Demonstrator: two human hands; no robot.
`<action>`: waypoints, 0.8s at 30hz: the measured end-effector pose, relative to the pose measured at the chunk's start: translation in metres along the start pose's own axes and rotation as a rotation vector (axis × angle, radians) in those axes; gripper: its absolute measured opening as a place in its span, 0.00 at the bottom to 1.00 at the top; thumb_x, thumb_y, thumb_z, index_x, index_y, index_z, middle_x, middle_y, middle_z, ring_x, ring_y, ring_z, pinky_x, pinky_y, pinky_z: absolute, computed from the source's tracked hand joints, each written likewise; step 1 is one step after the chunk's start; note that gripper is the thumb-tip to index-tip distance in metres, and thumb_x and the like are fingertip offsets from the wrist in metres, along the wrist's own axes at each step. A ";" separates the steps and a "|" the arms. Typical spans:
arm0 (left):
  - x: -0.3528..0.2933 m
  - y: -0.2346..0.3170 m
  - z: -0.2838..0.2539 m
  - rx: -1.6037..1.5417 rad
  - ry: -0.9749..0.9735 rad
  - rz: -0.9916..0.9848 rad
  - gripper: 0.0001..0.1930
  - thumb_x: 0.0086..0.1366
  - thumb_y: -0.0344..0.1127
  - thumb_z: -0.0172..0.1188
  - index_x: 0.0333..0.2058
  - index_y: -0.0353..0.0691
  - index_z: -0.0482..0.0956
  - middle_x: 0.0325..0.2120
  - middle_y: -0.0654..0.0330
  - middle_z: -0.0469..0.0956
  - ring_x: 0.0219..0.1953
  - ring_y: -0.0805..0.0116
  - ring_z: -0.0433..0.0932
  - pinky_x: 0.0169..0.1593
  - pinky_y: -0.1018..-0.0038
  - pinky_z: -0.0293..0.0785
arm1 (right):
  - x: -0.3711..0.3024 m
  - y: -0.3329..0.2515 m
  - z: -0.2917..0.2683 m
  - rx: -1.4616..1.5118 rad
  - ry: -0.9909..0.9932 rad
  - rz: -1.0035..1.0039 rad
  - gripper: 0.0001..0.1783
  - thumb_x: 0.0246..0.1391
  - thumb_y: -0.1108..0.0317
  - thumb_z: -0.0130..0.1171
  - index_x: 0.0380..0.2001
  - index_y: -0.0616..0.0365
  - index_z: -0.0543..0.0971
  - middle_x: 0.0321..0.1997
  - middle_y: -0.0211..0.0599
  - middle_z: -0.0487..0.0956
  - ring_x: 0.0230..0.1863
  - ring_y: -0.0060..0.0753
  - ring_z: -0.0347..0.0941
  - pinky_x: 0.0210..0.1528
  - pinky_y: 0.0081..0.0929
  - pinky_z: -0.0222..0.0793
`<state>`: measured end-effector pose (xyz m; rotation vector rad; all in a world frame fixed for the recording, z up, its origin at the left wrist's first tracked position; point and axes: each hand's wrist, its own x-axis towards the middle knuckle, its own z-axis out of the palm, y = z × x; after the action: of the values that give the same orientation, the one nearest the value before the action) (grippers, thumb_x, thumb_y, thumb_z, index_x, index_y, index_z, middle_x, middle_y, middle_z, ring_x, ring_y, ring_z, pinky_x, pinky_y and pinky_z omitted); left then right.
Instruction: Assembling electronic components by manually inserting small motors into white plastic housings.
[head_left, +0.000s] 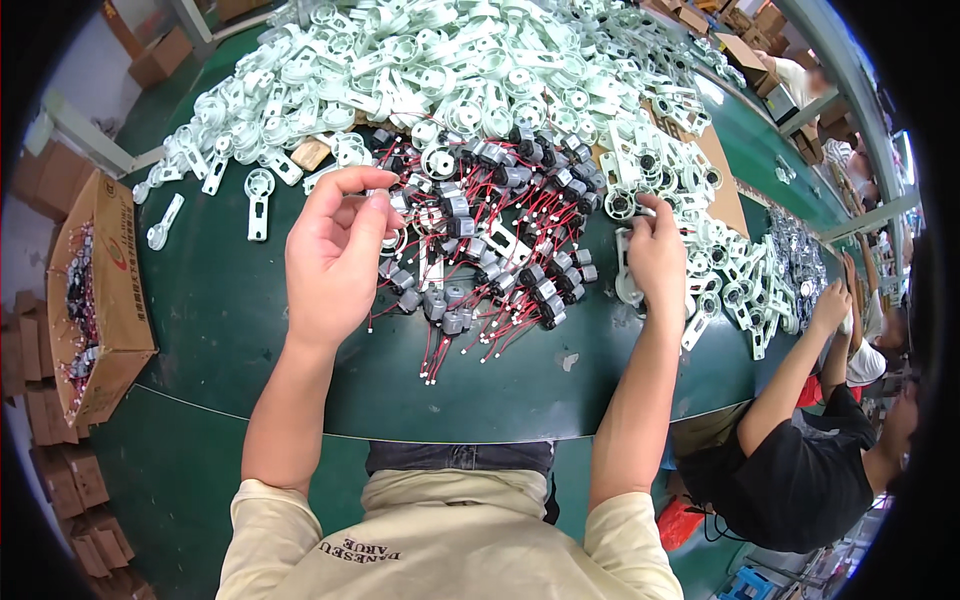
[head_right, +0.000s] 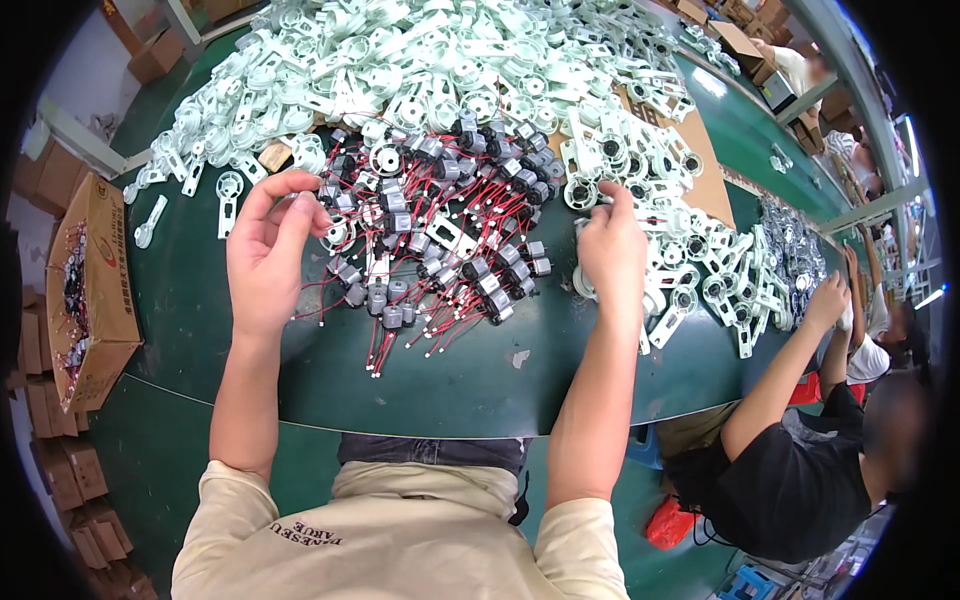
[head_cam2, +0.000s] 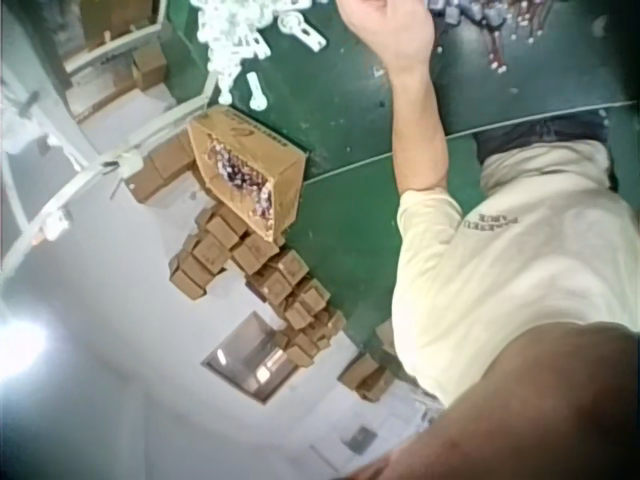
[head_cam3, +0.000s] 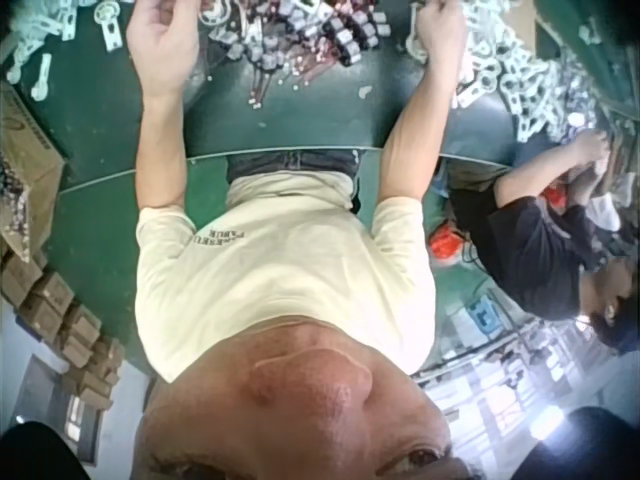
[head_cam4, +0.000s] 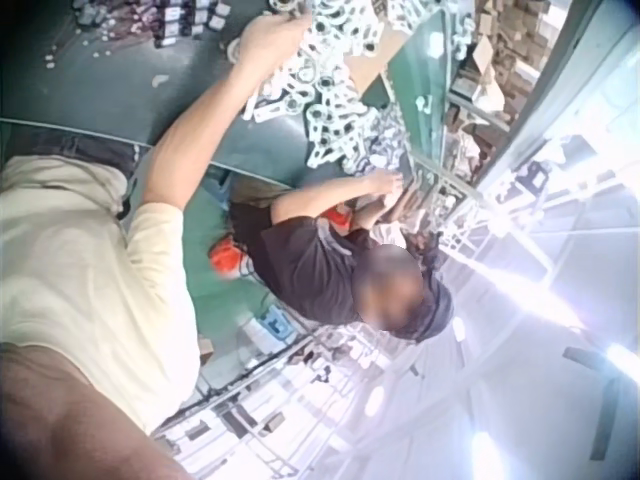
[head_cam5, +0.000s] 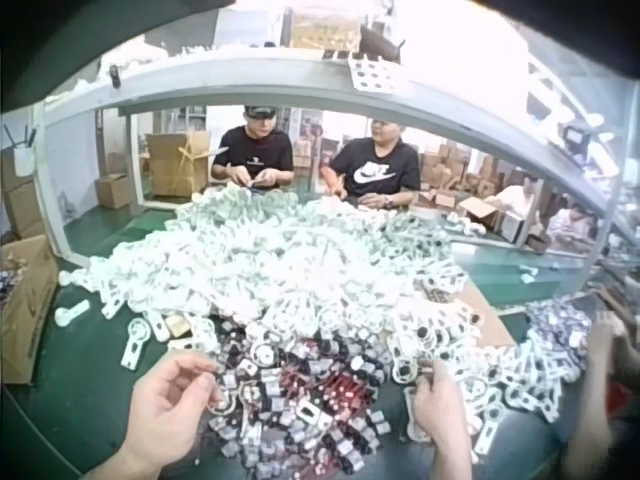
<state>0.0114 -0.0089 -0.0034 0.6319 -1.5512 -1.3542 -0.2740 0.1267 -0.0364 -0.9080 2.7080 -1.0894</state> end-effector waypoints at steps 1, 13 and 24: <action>0.001 -0.001 -0.002 0.001 0.000 -0.005 0.08 0.67 0.26 0.51 0.43 0.35 0.74 0.30 0.65 0.75 0.32 0.81 0.74 0.37 0.82 0.70 | 0.000 -0.010 -0.006 -0.034 -0.014 0.039 0.18 0.57 0.70 0.46 0.50 0.57 0.72 0.37 0.50 0.80 0.40 0.50 0.77 0.46 0.39 0.69; -0.003 -0.012 -0.005 0.023 0.015 0.060 0.05 0.64 0.23 0.52 0.38 0.33 0.74 0.34 0.62 0.71 0.29 0.78 0.75 0.32 0.82 0.70 | -0.015 -0.002 -0.022 0.257 -0.373 0.187 0.12 0.61 0.66 0.47 0.38 0.63 0.75 0.24 0.36 0.77 0.21 0.28 0.75 0.23 0.24 0.73; 0.048 -0.021 -0.109 0.564 0.602 0.026 0.08 0.61 0.30 0.54 0.38 0.36 0.77 0.31 0.57 0.77 0.32 0.70 0.77 0.37 0.74 0.72 | -0.049 -0.064 -0.005 0.475 -0.227 -0.302 0.11 0.63 0.68 0.50 0.39 0.65 0.76 0.29 0.30 0.76 0.30 0.18 0.70 0.36 0.18 0.67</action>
<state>0.0840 -0.1051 -0.0145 1.2291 -1.4096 -0.5950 -0.2035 0.1200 0.0028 -1.2739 2.0400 -1.4891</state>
